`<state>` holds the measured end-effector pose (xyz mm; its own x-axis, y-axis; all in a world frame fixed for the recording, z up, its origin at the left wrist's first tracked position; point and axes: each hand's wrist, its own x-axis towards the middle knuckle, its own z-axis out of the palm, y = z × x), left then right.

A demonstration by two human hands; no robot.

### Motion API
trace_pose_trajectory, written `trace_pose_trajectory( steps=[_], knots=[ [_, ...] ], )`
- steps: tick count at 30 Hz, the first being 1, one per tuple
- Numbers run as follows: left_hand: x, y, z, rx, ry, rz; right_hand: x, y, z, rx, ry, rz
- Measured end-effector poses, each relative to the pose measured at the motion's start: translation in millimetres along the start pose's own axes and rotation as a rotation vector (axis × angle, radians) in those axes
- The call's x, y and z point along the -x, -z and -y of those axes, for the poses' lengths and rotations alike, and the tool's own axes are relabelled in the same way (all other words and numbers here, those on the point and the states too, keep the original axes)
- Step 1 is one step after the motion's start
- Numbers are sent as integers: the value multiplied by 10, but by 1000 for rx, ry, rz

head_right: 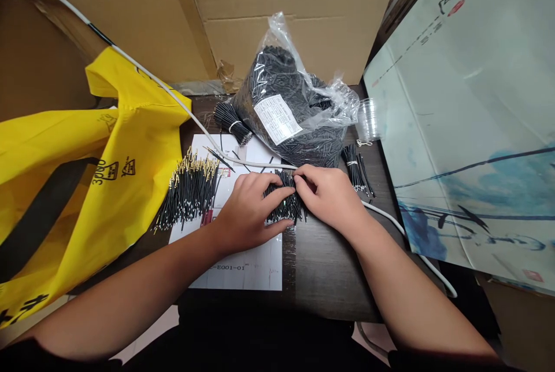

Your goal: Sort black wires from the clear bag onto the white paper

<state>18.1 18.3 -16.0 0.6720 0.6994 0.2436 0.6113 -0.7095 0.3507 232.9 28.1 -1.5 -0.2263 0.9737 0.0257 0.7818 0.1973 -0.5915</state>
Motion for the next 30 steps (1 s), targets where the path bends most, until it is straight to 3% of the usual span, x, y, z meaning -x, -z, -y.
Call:
trace_pose_trajectory(
  steps=[10, 17, 30],
  knots=[
    [-6, 11, 0, -39, 9, 22, -8, -2, 17, 58, -52, 12],
    [-3, 5, -12, -72, 8, 15, -65, 59, 55, 123, -72, 127],
    [13, 14, 4, -97, 1, 1, -367, 219, 254, 434, 69, 342]
  ],
)
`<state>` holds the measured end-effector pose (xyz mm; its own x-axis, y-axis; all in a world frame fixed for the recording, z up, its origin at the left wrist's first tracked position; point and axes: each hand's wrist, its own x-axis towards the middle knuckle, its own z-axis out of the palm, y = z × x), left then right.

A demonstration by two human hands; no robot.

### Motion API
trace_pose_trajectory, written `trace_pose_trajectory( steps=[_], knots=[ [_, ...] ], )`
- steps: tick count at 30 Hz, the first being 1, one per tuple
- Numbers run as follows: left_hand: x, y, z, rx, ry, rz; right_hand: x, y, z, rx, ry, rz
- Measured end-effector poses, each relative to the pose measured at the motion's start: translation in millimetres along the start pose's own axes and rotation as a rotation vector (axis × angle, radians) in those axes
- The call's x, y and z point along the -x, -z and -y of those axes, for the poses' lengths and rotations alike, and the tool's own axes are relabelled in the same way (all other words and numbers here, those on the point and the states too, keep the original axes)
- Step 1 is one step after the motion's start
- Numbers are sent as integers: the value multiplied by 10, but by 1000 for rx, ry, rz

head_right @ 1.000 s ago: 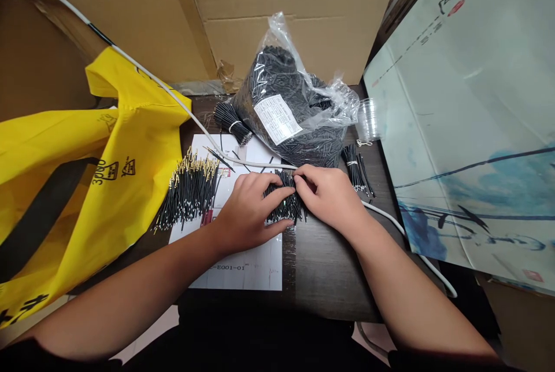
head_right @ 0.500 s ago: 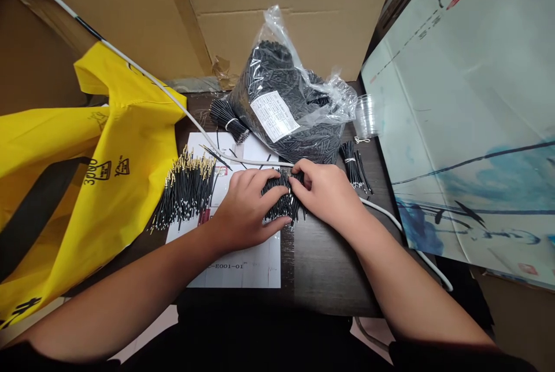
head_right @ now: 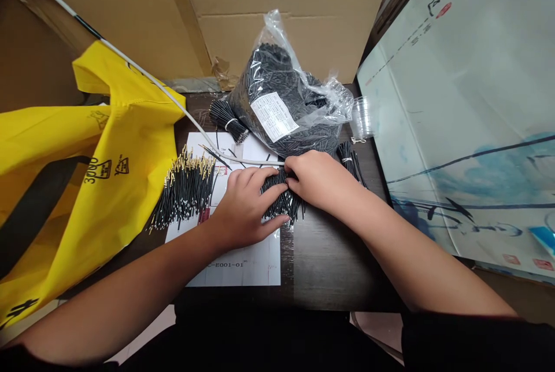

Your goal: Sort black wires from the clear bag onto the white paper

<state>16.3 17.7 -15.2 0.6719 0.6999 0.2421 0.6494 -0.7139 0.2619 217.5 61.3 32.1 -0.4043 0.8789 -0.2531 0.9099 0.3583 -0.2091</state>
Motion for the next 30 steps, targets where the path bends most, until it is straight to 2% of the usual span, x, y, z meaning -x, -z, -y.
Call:
trace_pose_trajectory(
  steps=[12, 30],
  knots=[
    [4, 9, -2, 10, 4, 13, -20, 6, 3, 121, 64, 3],
    [9, 29, -12, 5, 7, 23, 5, 14, -86, 46, 93, 6]
  ],
)
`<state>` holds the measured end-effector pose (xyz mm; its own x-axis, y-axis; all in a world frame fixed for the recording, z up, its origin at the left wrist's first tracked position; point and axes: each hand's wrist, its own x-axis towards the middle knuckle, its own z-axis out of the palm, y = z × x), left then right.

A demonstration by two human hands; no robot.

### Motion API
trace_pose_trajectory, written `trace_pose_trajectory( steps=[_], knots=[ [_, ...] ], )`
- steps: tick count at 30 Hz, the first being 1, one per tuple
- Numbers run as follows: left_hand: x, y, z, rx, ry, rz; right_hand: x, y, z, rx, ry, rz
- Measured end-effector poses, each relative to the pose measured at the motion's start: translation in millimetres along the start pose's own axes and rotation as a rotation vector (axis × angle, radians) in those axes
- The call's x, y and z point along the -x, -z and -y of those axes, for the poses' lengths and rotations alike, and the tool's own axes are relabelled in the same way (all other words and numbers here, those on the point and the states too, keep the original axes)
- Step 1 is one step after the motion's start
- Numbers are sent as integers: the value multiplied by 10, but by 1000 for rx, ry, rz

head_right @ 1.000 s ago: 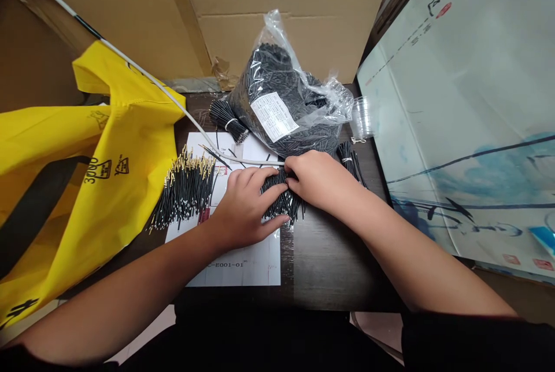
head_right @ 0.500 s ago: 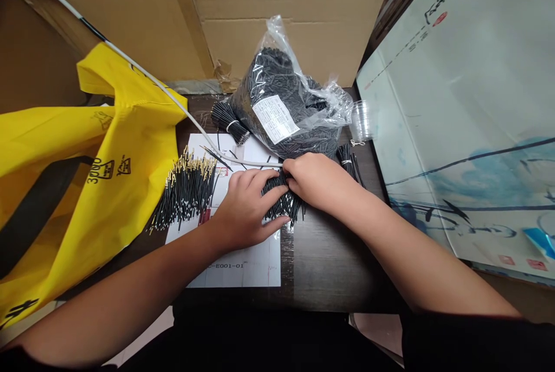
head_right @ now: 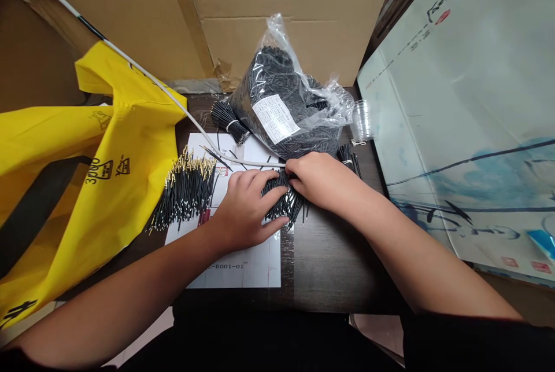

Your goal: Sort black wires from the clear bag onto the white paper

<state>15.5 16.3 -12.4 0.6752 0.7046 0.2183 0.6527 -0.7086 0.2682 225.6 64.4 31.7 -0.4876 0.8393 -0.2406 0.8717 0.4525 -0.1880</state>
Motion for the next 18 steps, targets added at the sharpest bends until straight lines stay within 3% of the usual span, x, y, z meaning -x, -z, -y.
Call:
trace_pose_trajectory(
  steps=[18],
  knots=[
    [0, 0, -5, -9, 13, 6, 7, 3, 28, 60, 15, -2]
  ],
)
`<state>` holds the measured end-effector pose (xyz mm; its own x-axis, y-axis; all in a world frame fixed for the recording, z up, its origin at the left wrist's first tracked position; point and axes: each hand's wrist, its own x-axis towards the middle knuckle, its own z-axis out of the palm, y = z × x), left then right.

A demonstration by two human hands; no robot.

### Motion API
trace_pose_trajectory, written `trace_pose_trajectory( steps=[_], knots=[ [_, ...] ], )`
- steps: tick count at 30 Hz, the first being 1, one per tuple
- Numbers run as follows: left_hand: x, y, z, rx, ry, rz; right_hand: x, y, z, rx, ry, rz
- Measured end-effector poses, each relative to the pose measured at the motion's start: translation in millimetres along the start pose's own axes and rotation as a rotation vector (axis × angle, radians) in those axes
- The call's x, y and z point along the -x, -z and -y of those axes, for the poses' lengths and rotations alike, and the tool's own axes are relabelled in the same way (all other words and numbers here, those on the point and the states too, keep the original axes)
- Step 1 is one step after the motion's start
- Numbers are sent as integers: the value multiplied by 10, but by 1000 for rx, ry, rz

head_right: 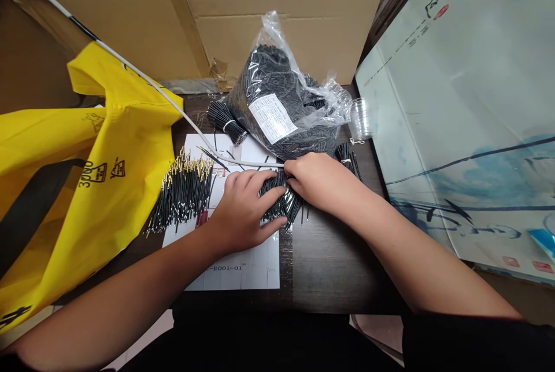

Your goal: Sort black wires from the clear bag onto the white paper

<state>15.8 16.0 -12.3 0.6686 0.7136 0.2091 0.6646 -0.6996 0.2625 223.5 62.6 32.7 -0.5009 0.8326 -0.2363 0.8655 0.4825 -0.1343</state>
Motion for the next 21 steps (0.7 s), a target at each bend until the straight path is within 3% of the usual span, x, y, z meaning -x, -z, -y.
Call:
trace_pose_trajectory(
  steps=[21],
  knots=[
    [6, -18, 14, 4, -2, -28, 10, 71, 94, 52, -24, 74]
  ],
)
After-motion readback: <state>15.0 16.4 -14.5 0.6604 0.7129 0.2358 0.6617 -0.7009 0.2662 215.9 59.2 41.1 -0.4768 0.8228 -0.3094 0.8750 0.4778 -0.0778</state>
